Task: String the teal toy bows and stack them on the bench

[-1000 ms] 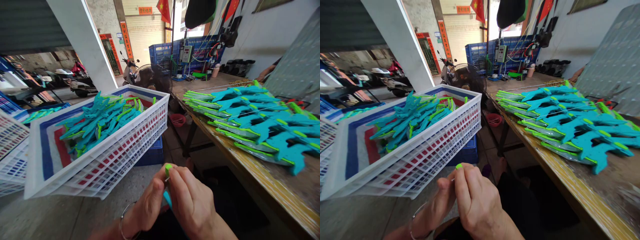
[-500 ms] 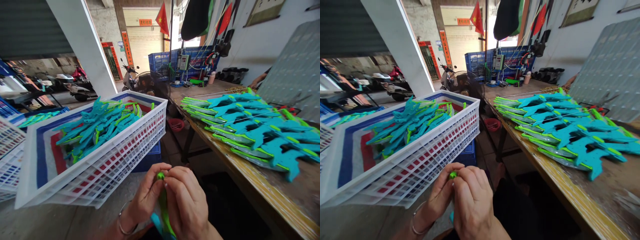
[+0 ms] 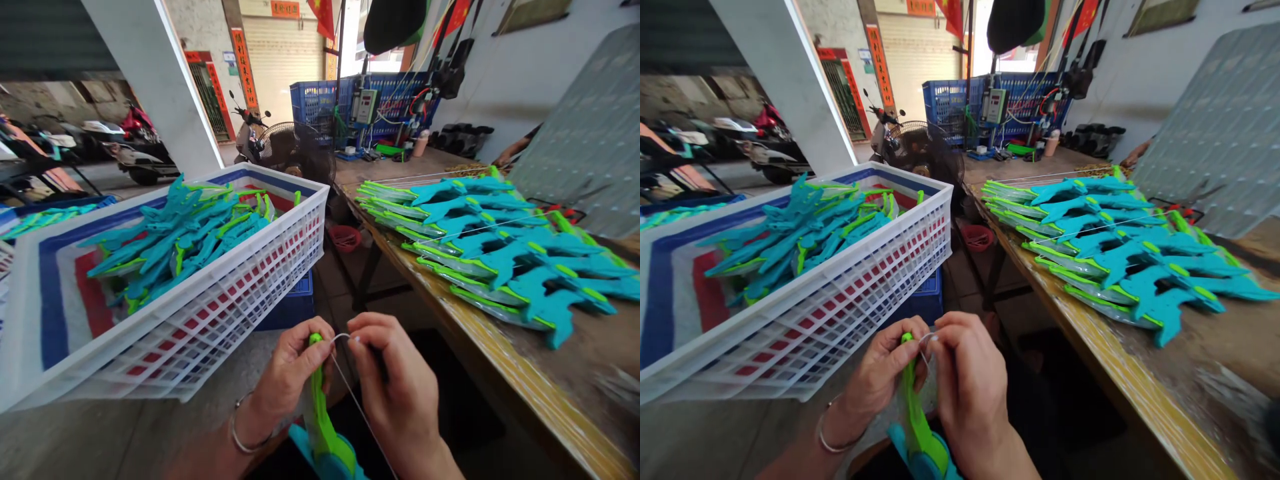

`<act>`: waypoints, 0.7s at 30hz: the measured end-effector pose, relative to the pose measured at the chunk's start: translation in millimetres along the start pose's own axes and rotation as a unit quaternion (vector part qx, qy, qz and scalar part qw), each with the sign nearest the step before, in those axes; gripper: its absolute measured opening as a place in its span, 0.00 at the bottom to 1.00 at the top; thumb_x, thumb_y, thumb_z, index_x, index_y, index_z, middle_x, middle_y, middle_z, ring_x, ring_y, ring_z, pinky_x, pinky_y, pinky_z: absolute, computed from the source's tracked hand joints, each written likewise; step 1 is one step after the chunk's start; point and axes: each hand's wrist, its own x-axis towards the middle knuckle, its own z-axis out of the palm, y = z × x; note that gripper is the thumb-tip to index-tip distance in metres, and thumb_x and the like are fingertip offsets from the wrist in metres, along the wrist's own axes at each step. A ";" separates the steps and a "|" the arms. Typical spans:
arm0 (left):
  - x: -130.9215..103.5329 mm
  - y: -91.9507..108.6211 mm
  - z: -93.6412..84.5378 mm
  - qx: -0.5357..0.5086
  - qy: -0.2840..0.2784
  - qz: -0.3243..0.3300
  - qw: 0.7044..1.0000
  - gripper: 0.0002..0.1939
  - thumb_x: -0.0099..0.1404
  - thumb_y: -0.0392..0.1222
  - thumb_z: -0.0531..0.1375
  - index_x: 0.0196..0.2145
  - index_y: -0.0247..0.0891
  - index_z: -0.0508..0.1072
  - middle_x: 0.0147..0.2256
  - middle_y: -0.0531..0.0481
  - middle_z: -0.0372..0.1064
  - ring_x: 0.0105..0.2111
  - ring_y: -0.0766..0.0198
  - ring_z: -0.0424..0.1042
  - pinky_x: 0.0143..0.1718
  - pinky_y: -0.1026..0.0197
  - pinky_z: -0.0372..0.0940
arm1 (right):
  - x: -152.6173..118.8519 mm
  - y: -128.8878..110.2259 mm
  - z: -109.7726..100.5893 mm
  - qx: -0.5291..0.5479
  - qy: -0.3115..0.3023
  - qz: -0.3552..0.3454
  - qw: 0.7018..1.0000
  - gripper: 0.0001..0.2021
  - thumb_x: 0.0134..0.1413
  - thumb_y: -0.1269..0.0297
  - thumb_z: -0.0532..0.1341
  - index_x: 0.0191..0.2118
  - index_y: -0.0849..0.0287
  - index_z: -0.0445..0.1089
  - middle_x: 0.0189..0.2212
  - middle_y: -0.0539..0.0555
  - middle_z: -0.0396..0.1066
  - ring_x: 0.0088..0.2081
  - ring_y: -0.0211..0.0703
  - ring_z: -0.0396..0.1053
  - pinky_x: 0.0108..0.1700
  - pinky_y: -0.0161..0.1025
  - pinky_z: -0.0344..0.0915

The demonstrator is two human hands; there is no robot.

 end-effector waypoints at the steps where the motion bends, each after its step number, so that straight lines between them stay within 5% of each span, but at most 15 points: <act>1: 0.0 -1.3 1.1 0.000 0.016 -0.007 1.000 0.10 0.69 0.46 0.64 0.35 0.37 0.72 0.30 0.54 0.63 0.23 0.72 0.64 0.22 0.70 0.62 | -3.8 -0.8 1.5 -0.015 -0.024 -0.022 0.999 0.05 0.66 0.75 0.59 0.41 0.57 0.68 0.43 0.55 0.73 0.44 0.39 0.73 0.44 0.33 0.71; 4: 0.4 -4.5 3.3 0.000 0.037 -0.014 0.999 0.11 0.66 0.46 0.67 0.34 0.36 0.74 0.30 0.54 0.64 0.25 0.72 0.65 0.26 0.70 0.63 | -9.6 -3.4 3.1 -0.010 -0.063 -0.021 0.998 0.06 0.67 0.74 0.59 0.39 0.57 0.70 0.43 0.56 0.73 0.44 0.40 0.74 0.44 0.34 0.73; 8: 1.8 -5.5 5.7 -0.026 0.011 -0.038 0.999 0.10 0.67 0.45 0.66 0.33 0.37 0.73 0.27 0.55 0.63 0.21 0.71 0.65 0.21 0.69 0.61 | -7.5 1.4 2.0 0.111 -0.057 0.106 0.986 0.04 0.64 0.69 0.64 0.36 0.57 0.71 0.32 0.49 0.71 0.31 0.36 0.72 0.32 0.30 0.70; 10: 2.7 -5.5 6.8 -0.039 0.002 -0.037 0.999 0.09 0.67 0.45 0.66 0.33 0.37 0.73 0.25 0.55 0.63 0.19 0.71 0.65 0.20 0.69 0.61 | -6.8 6.0 1.4 0.222 -0.079 0.214 0.948 0.06 0.62 0.64 0.67 0.34 0.57 0.71 0.27 0.48 0.71 0.26 0.35 0.72 0.27 0.30 0.69; 12: 3.8 -6.0 7.3 -0.048 -0.013 -0.030 0.998 0.09 0.67 0.45 0.66 0.33 0.37 0.74 0.24 0.55 0.63 0.19 0.70 0.65 0.19 0.69 0.61 | -7.6 10.8 1.6 0.339 -0.114 0.315 0.879 0.12 0.60 0.58 0.69 0.32 0.57 0.69 0.24 0.48 0.73 0.23 0.38 0.73 0.25 0.32 0.70; 15: 5.5 -8.2 6.2 -0.060 -0.031 -0.035 0.997 0.10 0.69 0.46 0.65 0.34 0.37 0.75 0.22 0.54 0.63 0.19 0.69 0.66 0.20 0.69 0.62 | -11.6 17.5 4.3 0.434 -0.126 0.383 0.805 0.16 0.57 0.56 0.72 0.30 0.58 0.66 0.22 0.50 0.75 0.22 0.43 0.76 0.27 0.35 0.73; 18: 7.0 -11.5 4.1 -0.076 -0.038 -0.045 0.995 0.12 0.69 0.49 0.65 0.35 0.37 0.76 0.22 0.54 0.64 0.19 0.69 0.66 0.20 0.69 0.63 | -16.0 22.0 8.0 0.451 -0.110 0.380 0.800 0.16 0.57 0.56 0.72 0.31 0.58 0.66 0.23 0.51 0.77 0.22 0.43 0.76 0.27 0.37 0.73; 21: 8.2 -13.2 4.2 -0.076 -0.015 -0.051 0.996 0.12 0.67 0.49 0.66 0.34 0.36 0.76 0.23 0.54 0.64 0.18 0.69 0.66 0.18 0.69 0.62 | -17.7 23.5 9.1 0.396 -0.095 0.342 0.847 0.14 0.59 0.58 0.70 0.30 0.57 0.68 0.23 0.49 0.75 0.21 0.41 0.74 0.25 0.34 0.71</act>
